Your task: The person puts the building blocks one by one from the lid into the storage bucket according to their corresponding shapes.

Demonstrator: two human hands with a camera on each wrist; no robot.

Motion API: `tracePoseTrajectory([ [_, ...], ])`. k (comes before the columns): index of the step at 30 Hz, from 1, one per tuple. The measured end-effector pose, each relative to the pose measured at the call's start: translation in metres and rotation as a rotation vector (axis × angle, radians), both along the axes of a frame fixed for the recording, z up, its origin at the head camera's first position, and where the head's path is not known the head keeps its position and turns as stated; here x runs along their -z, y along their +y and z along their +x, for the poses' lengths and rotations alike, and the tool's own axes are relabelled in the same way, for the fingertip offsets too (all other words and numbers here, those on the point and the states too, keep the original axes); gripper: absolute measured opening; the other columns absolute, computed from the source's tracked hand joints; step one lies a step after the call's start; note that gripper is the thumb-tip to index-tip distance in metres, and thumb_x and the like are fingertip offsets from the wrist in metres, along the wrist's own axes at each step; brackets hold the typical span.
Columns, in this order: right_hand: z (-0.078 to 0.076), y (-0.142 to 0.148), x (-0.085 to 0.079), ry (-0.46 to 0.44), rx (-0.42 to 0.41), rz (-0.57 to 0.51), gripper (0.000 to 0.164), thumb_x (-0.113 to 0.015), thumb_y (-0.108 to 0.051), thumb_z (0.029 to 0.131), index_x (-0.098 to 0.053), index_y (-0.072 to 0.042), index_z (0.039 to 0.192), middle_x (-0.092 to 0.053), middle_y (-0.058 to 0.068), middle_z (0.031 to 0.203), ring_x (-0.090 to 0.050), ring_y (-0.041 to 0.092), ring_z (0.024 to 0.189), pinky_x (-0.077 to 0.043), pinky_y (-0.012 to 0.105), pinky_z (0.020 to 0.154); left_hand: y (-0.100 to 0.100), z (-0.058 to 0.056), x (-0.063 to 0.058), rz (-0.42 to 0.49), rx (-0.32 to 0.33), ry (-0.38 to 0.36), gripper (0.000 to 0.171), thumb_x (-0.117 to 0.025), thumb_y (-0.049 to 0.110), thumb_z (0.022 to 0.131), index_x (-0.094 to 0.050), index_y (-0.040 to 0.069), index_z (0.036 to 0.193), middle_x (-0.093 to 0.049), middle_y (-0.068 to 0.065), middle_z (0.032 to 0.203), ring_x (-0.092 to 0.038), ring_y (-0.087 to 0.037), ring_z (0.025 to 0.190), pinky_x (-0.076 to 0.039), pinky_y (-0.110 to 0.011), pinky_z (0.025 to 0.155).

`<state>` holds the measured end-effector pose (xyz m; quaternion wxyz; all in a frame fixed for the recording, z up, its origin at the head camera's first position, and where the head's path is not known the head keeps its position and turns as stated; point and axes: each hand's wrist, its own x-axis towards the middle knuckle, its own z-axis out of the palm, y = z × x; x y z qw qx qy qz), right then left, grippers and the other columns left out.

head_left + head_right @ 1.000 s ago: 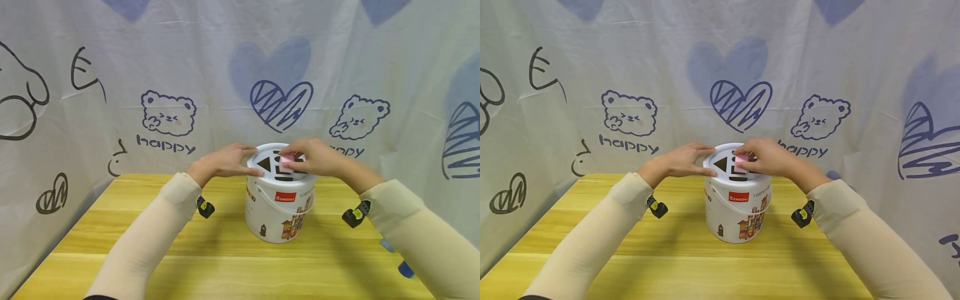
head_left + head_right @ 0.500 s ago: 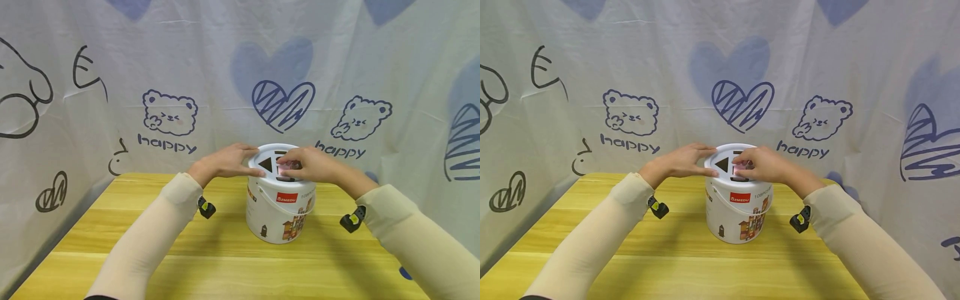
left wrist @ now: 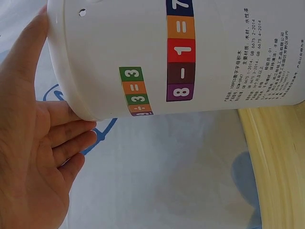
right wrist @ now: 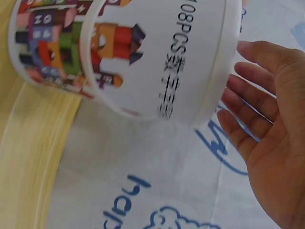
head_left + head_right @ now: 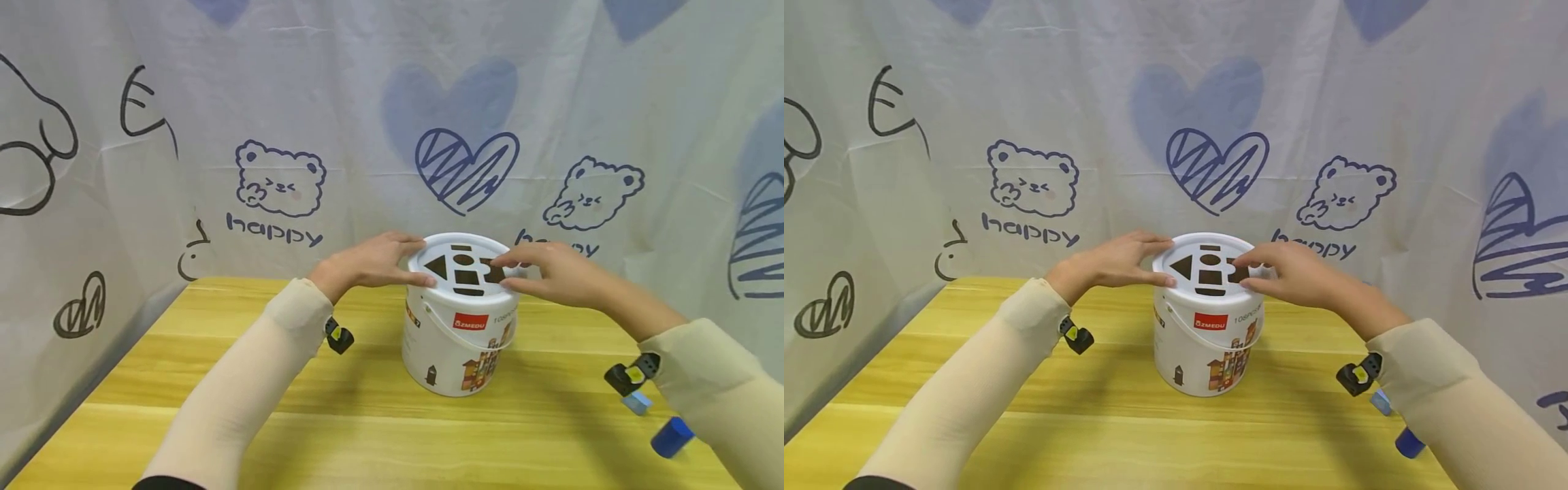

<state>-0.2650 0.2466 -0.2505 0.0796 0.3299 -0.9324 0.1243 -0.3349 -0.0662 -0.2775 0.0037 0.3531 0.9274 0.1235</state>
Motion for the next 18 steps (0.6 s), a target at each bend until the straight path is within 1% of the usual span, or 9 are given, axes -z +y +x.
tracePoseTrajectory([
  [6, 0.016, 0.027, 0.002, 0.018, 0.032, -0.025, 0.038, -0.067, -0.032, 0.094, -0.067, -0.012, 0.125, -0.066, 0.008, 0.122, -0.061, 0.031, 0.110, -0.049, 0.057, 0.090, 0.000, 0.000, -0.002, 0.001, -0.002, -0.012, 0.099, -0.051, 0.079, 0.081, -0.031, 0.015, 0.154, -0.029, -0.005, 0.158, -0.025, -0.027, 0.144, -0.020, -0.050, 0.116],
  [12, 0.032, 0.057, 0.011, 0.074, 0.004, -0.036, 0.032, -0.068, -0.023, 0.094, -0.067, -0.010, 0.123, -0.068, 0.006, 0.119, -0.062, 0.029, 0.106, -0.052, 0.054, 0.086, 0.002, -0.001, -0.002, 0.002, -0.004, -0.012, 0.100, -0.051, 0.080, 0.080, -0.032, 0.016, 0.154, -0.029, -0.004, 0.158, -0.025, -0.027, 0.144, -0.020, -0.050, 0.116],
  [18, 0.049, 0.081, 0.025, 0.071, 0.068, -0.022, 0.035, -0.068, -0.029, 0.094, -0.067, -0.010, 0.123, -0.068, 0.005, 0.117, -0.063, 0.029, 0.105, -0.052, 0.055, 0.084, 0.000, -0.001, 0.000, 0.000, -0.005, 0.001, 0.098, -0.051, 0.080, 0.080, -0.032, 0.017, 0.154, -0.029, -0.003, 0.158, -0.025, -0.026, 0.144, -0.020, -0.050, 0.116],
])
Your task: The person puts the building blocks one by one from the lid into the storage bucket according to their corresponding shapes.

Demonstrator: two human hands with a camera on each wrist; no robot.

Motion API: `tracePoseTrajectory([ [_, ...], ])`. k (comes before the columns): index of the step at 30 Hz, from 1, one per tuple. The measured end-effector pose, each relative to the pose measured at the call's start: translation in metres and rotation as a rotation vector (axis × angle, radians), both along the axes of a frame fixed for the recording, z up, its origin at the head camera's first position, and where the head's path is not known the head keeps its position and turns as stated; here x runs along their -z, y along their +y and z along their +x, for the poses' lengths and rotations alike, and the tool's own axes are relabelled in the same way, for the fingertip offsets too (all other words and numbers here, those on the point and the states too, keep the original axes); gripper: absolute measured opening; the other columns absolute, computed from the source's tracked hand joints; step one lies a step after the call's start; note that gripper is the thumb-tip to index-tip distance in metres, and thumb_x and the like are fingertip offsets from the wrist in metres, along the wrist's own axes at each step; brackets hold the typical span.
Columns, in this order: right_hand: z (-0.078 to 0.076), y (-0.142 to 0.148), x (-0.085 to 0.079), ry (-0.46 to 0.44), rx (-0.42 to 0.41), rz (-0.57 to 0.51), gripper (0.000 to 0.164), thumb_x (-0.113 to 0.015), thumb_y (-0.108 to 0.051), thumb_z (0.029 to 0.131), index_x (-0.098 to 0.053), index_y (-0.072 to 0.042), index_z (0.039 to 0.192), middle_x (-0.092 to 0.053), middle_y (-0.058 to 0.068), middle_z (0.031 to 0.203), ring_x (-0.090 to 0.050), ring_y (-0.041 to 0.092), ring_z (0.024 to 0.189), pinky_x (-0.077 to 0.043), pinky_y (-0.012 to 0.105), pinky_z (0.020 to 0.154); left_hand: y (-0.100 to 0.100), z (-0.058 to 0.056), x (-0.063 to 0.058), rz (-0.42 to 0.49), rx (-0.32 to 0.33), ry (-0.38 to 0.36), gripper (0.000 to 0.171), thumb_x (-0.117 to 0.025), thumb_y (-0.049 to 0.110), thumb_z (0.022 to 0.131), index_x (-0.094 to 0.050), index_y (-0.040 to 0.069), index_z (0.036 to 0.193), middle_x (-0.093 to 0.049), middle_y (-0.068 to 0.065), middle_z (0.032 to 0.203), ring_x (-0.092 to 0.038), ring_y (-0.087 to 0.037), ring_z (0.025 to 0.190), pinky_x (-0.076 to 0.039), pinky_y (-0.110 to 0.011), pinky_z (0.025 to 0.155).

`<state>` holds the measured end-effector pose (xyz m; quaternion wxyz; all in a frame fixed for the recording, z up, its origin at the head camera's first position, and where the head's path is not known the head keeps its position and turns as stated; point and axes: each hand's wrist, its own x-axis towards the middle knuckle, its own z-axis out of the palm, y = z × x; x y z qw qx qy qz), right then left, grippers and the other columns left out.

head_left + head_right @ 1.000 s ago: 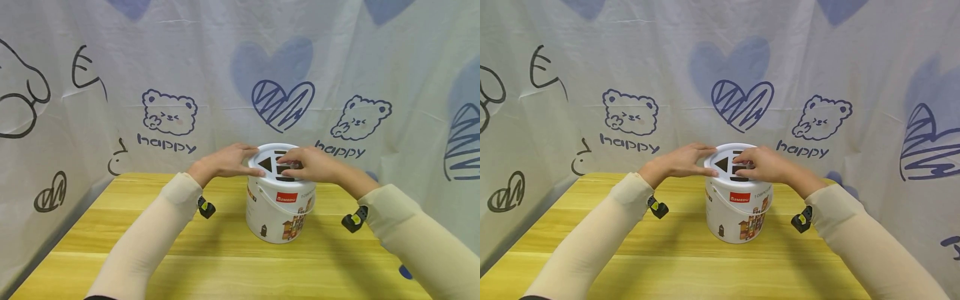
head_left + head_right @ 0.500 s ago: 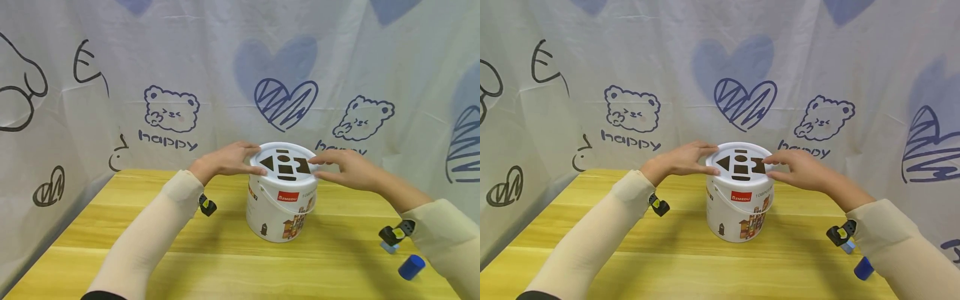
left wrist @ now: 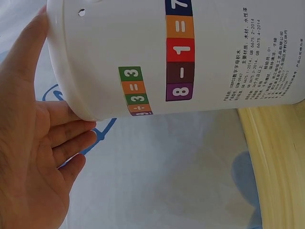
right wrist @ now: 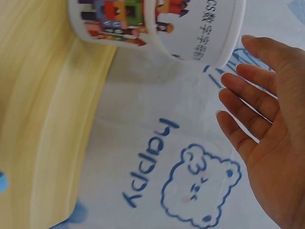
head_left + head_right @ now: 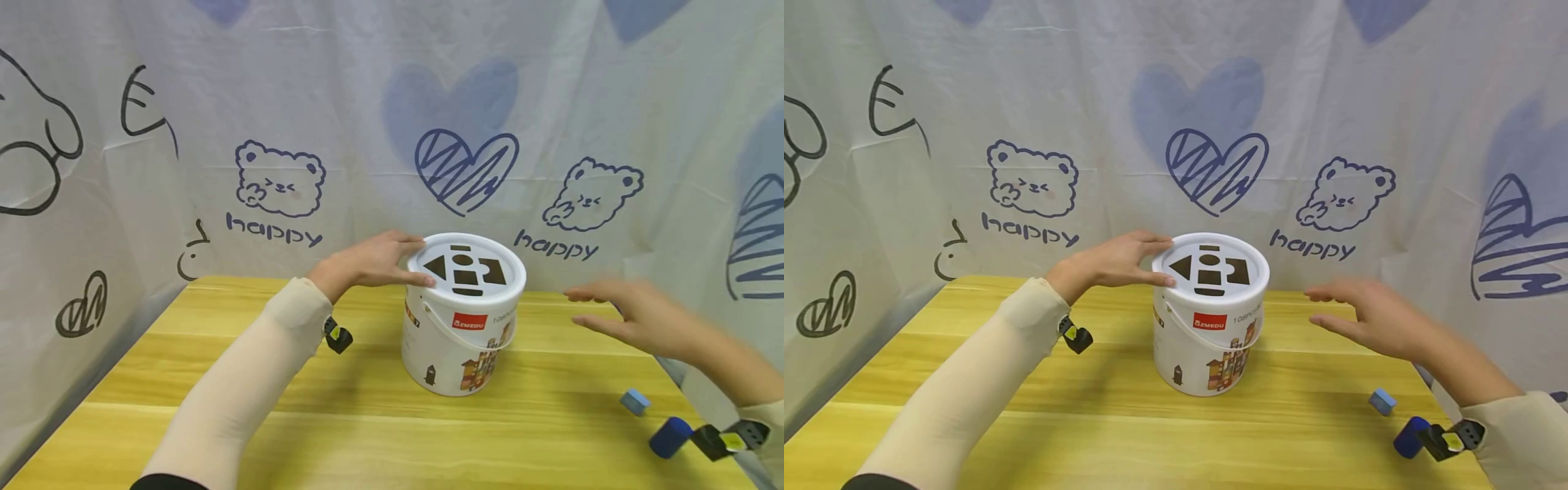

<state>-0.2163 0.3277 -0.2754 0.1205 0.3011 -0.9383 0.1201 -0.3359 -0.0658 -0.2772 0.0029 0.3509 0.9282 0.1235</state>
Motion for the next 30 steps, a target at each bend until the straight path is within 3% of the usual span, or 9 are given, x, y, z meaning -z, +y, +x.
tracePoseTrajectory([
  [10, 0.024, 0.033, 0.044, -0.053, 0.096, 0.004, 0.041, -0.070, -0.034, 0.091, -0.066, -0.011, 0.125, -0.069, 0.004, 0.117, -0.063, 0.034, 0.106, -0.051, 0.057, 0.084, -0.001, 0.001, 0.001, 0.015, -0.005, -0.007, 0.099, -0.052, 0.080, 0.080, -0.034, 0.017, 0.153, -0.030, -0.003, 0.158, -0.025, -0.025, 0.144, -0.020, -0.049, 0.116],
  [19, 0.043, 0.066, 0.087, -0.055, 0.146, 0.003, 0.056, -0.078, -0.035, 0.083, -0.062, -0.004, 0.127, -0.068, 0.009, 0.118, -0.062, 0.037, 0.106, -0.051, 0.056, 0.081, 0.000, 0.001, 0.002, 0.016, 0.006, -0.009, 0.097, -0.052, 0.078, 0.081, -0.034, 0.017, 0.153, -0.030, -0.002, 0.158, -0.025, -0.026, 0.144, -0.020, -0.050, 0.116],
  [26, 0.053, 0.091, 0.114, -0.060, 0.218, 0.003, 0.057, -0.081, -0.034, 0.079, -0.064, -0.002, 0.124, -0.066, 0.014, 0.120, -0.062, 0.038, 0.103, -0.055, 0.044, 0.077, 0.000, 0.000, 0.002, 0.018, 0.003, -0.013, 0.098, -0.052, 0.079, 0.080, -0.033, 0.017, 0.154, -0.029, -0.003, 0.158, -0.024, -0.027, 0.144, -0.020, -0.050, 0.116],
  [30, 0.059, 0.105, 0.124, -0.087, 0.267, 0.003, 0.057, -0.082, -0.034, 0.078, -0.065, -0.001, 0.122, -0.066, 0.016, 0.119, -0.063, 0.028, 0.101, -0.056, 0.040, 0.074, 0.000, 0.001, 0.001, 0.015, 0.003, -0.007, 0.098, -0.052, 0.079, 0.081, -0.033, 0.017, 0.154, -0.029, -0.004, 0.158, -0.024, -0.027, 0.144, -0.020, -0.050, 0.116],
])
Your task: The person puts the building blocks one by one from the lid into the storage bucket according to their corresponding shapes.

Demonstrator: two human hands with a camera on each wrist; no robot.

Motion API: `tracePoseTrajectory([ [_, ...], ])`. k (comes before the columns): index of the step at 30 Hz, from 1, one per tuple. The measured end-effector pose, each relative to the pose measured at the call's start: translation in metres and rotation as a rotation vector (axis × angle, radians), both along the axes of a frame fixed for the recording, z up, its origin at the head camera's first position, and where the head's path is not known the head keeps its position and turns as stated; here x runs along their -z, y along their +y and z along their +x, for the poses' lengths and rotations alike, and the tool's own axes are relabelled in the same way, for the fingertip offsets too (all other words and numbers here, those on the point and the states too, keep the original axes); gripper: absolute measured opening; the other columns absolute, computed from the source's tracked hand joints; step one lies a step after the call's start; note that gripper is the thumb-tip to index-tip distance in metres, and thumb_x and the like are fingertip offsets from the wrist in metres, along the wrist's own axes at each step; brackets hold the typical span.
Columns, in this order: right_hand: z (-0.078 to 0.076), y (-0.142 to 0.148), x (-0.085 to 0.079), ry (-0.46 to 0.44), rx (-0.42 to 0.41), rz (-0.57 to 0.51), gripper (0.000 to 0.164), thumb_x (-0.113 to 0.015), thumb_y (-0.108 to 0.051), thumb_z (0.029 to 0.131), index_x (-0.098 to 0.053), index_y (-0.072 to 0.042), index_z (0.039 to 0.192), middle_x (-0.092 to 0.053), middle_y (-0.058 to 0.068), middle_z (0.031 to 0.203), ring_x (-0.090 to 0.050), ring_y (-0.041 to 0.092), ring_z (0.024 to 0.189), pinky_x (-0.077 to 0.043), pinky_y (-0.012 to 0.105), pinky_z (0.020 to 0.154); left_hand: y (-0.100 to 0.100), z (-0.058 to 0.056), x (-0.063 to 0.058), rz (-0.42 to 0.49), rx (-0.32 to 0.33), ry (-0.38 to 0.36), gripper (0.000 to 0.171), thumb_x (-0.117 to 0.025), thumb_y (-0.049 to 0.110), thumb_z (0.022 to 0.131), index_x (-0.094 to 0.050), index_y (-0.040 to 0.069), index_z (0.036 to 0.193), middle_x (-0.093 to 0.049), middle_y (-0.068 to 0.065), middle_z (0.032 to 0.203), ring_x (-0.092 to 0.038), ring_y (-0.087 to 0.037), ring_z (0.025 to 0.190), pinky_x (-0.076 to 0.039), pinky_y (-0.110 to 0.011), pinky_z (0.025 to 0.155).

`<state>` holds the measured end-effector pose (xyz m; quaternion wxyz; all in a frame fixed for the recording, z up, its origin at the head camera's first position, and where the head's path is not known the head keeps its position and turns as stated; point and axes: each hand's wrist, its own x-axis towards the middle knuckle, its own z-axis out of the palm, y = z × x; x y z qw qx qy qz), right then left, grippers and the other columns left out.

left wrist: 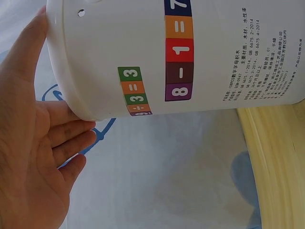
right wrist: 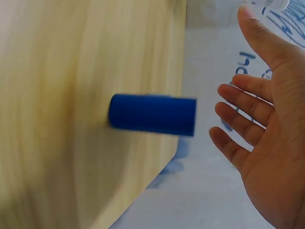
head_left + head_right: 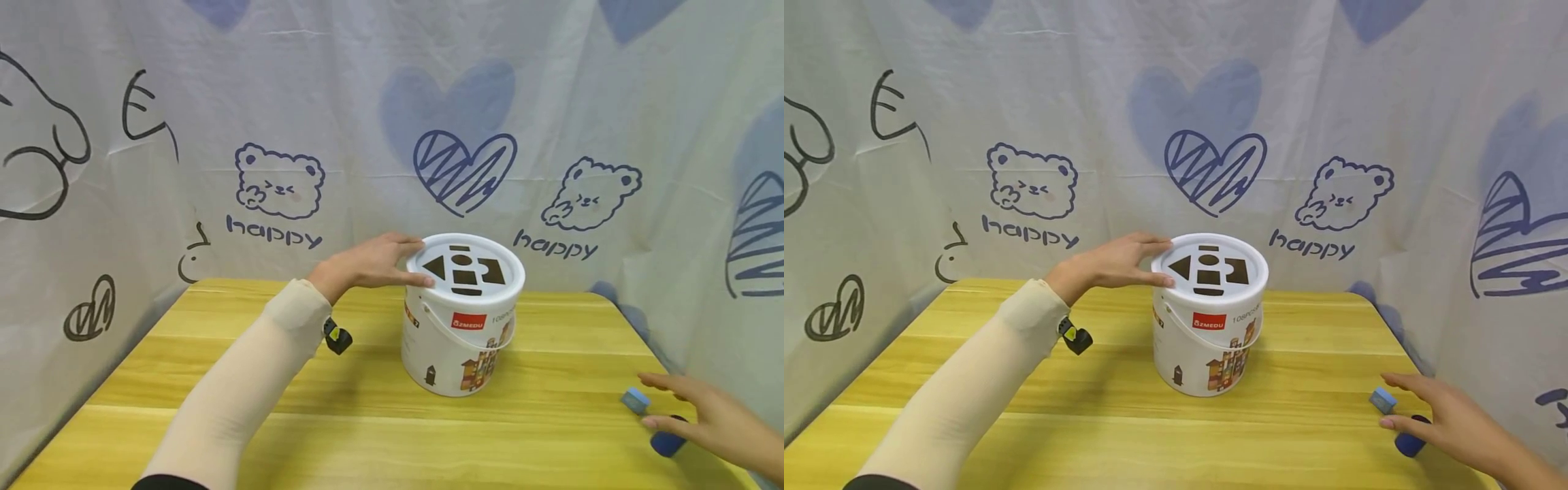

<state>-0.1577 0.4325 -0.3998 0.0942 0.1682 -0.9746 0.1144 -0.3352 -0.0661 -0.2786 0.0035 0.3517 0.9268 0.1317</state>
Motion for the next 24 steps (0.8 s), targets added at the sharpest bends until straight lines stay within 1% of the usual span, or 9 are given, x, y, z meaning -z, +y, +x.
tracePoseTrajectory([
  [1, 0.001, 0.003, 0.002, -0.016, 0.008, -0.004, 0.058, -0.082, -0.034, 0.079, -0.065, 0.000, 0.122, -0.066, 0.018, 0.119, -0.063, 0.029, 0.101, -0.056, 0.042, 0.074, 0.000, 0.000, 0.000, -0.002, 0.000, 0.001, 0.098, -0.052, 0.079, 0.081, -0.033, 0.017, 0.154, -0.029, -0.004, 0.158, -0.024, -0.027, 0.144, -0.020, -0.050, 0.116],
  [3, 0.003, 0.008, 0.005, -0.035, 0.037, -0.012, 0.059, -0.082, -0.035, 0.078, -0.065, 0.002, 0.122, -0.066, 0.019, 0.118, -0.062, 0.029, 0.101, -0.056, 0.041, 0.073, 0.000, 0.001, -0.001, -0.004, -0.001, 0.003, 0.098, -0.052, 0.079, 0.081, -0.033, 0.017, 0.154, -0.030, -0.004, 0.158, -0.024, -0.027, 0.144, -0.020, -0.050, 0.116],
  [7, 0.007, 0.016, 0.009, -0.128, 0.102, -0.049, 0.066, -0.078, -0.035, 0.082, -0.058, 0.012, 0.123, -0.063, 0.028, 0.117, -0.060, 0.045, 0.100, -0.055, 0.049, 0.073, 0.001, 0.001, -0.001, -0.007, 0.004, 0.004, 0.097, -0.052, 0.078, 0.081, -0.033, 0.017, 0.154, -0.030, -0.004, 0.158, -0.025, -0.027, 0.144, -0.020, -0.050, 0.116],
  [9, 0.009, 0.019, 0.012, -0.152, 0.135, -0.058, 0.067, -0.078, -0.035, 0.083, -0.056, 0.015, 0.122, -0.063, 0.031, 0.114, -0.061, 0.047, 0.097, -0.054, 0.051, 0.072, 0.001, 0.001, -0.002, -0.009, 0.008, 0.004, 0.097, -0.052, 0.078, 0.082, -0.032, 0.016, 0.154, -0.029, -0.004, 0.158, -0.025, -0.027, 0.144, -0.020, -0.050, 0.116],
  [11, 0.010, 0.022, 0.016, -0.162, 0.158, -0.057, 0.067, -0.078, -0.034, 0.083, -0.055, 0.017, 0.121, -0.063, 0.032, 0.110, -0.062, 0.045, 0.094, -0.054, 0.053, 0.072, 0.001, 0.001, -0.002, -0.010, 0.007, 0.004, 0.096, -0.052, 0.077, 0.082, -0.032, 0.016, 0.154, -0.029, -0.004, 0.158, -0.025, -0.027, 0.144, -0.020, -0.050, 0.116],
  [16, 0.010, 0.026, 0.022, -0.209, 0.215, -0.043, 0.066, -0.075, -0.039, 0.085, -0.058, 0.015, 0.118, -0.064, 0.029, 0.107, -0.064, 0.040, 0.089, -0.055, 0.052, 0.073, 0.001, 0.001, -0.003, -0.005, 0.004, 0.003, 0.097, -0.052, 0.078, 0.082, -0.032, 0.016, 0.154, -0.030, -0.004, 0.158, -0.025, -0.027, 0.144, -0.020, -0.049, 0.116],
  [20, 0.010, 0.028, 0.025, -0.206, 0.227, -0.047, 0.058, -0.075, -0.035, 0.086, -0.061, 0.013, 0.114, -0.065, 0.028, 0.105, -0.065, 0.038, 0.087, -0.056, 0.050, 0.072, 0.000, 0.001, -0.002, -0.006, 0.008, 0.007, 0.097, -0.052, 0.078, 0.081, -0.033, 0.016, 0.154, -0.030, -0.004, 0.158, -0.026, -0.027, 0.144, -0.020, -0.049, 0.116],
  [22, 0.010, 0.029, 0.026, -0.186, 0.218, -0.052, 0.052, -0.077, -0.031, 0.085, -0.063, 0.012, 0.112, -0.066, 0.026, 0.103, -0.065, 0.037, 0.085, -0.056, 0.050, 0.071, 0.000, 0.001, -0.002, -0.008, 0.008, 0.011, 0.097, -0.051, 0.079, 0.081, -0.033, 0.016, 0.153, -0.031, -0.004, 0.157, -0.026, -0.026, 0.144, -0.020, -0.049, 0.116],
  [24, 0.010, 0.029, 0.026, -0.189, 0.216, -0.049, 0.050, -0.077, -0.029, 0.085, -0.063, 0.012, 0.111, -0.067, 0.025, 0.102, -0.066, 0.036, 0.084, -0.056, 0.049, 0.071, -0.001, 0.001, -0.001, -0.008, 0.005, 0.012, 0.097, -0.051, 0.079, 0.081, -0.034, 0.017, 0.153, -0.031, -0.003, 0.157, -0.026, -0.026, 0.144, -0.020, -0.049, 0.116],
])
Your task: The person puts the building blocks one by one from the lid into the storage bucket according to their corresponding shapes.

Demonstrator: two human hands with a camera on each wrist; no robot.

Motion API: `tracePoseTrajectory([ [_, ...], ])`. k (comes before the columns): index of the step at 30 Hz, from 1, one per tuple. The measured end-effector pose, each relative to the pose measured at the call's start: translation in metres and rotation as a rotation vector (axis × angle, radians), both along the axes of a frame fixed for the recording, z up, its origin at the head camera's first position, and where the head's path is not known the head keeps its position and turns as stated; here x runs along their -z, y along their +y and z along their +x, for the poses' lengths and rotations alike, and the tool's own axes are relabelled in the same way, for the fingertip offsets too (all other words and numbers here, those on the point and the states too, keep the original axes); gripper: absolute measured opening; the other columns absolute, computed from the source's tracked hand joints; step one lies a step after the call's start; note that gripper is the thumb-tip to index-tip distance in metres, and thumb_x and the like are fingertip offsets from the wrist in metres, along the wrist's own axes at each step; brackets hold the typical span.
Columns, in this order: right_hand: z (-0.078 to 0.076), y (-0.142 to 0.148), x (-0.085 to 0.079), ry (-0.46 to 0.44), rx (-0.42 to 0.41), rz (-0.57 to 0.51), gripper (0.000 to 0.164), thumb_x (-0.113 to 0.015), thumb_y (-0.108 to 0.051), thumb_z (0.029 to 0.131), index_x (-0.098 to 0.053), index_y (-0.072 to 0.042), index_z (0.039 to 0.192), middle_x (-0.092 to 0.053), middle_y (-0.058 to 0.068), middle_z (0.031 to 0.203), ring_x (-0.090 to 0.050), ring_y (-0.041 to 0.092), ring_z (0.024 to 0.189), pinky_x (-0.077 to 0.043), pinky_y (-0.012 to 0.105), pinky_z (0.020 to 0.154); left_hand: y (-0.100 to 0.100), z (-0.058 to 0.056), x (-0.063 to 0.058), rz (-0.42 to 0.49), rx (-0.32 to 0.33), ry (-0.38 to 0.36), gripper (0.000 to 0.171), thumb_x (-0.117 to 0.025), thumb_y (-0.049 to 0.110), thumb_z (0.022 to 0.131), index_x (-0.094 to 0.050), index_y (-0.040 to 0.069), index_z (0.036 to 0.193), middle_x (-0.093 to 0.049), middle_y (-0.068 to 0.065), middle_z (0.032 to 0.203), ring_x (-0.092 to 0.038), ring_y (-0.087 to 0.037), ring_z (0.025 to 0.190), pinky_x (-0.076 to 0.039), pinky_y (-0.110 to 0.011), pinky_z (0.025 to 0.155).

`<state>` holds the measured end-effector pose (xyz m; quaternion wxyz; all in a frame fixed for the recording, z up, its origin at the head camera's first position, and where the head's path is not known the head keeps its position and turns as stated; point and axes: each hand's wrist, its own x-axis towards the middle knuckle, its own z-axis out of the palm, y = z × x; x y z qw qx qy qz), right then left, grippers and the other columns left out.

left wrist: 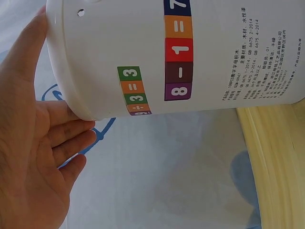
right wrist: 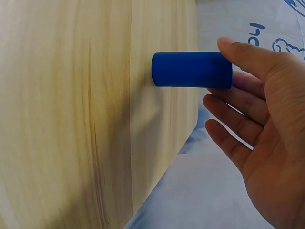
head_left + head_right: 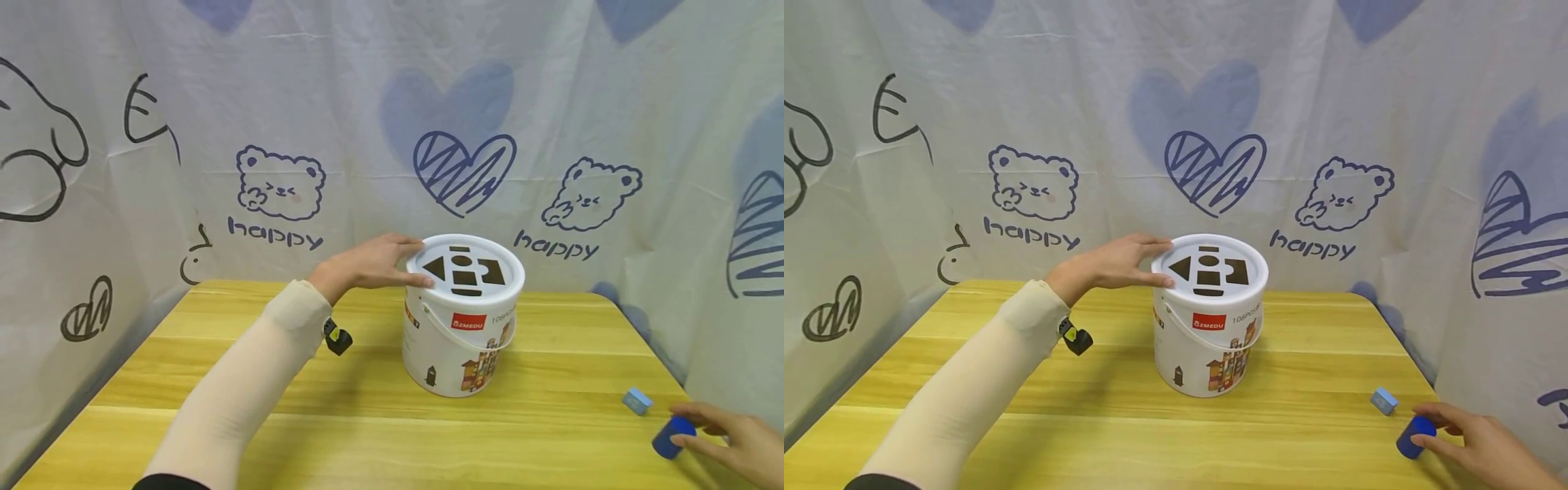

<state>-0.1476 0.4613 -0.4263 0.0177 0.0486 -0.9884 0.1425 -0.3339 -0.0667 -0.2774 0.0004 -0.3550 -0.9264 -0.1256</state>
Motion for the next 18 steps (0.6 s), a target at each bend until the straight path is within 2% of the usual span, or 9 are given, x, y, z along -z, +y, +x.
tracePoseTrajectory([
  [5, -0.001, 0.000, 0.000, -0.026, 0.000, 0.005, 0.044, -0.076, -0.025, 0.086, -0.064, 0.011, 0.109, -0.068, 0.023, 0.099, -0.067, 0.035, 0.084, -0.057, 0.047, 0.071, 0.000, -0.001, 0.001, 0.002, -0.005, -0.008, 0.098, -0.051, 0.080, 0.081, -0.033, 0.017, 0.154, -0.030, -0.003, 0.158, -0.026, -0.026, 0.144, -0.020, -0.049, 0.116],
  [10, -0.002, -0.001, -0.003, 0.007, -0.016, 0.003, 0.040, -0.077, -0.025, 0.084, -0.067, 0.007, 0.106, -0.069, 0.020, 0.097, -0.068, 0.034, 0.081, -0.058, 0.045, 0.068, 0.000, -0.002, 0.002, 0.003, -0.009, -0.010, 0.098, -0.051, 0.080, 0.080, -0.033, 0.018, 0.154, -0.030, -0.003, 0.158, -0.025, -0.026, 0.144, -0.020, -0.050, 0.116],
  [18, -0.007, -0.014, -0.023, 0.084, -0.087, -0.022, 0.037, -0.077, -0.027, 0.085, -0.069, 0.001, 0.109, -0.070, 0.019, 0.100, -0.068, 0.035, 0.081, -0.057, 0.046, 0.068, 0.000, -0.001, 0.002, 0.010, -0.009, -0.013, 0.098, -0.051, 0.079, 0.080, -0.033, 0.018, 0.154, -0.030, -0.003, 0.158, -0.025, -0.026, 0.144, -0.020, -0.050, 0.116],
])
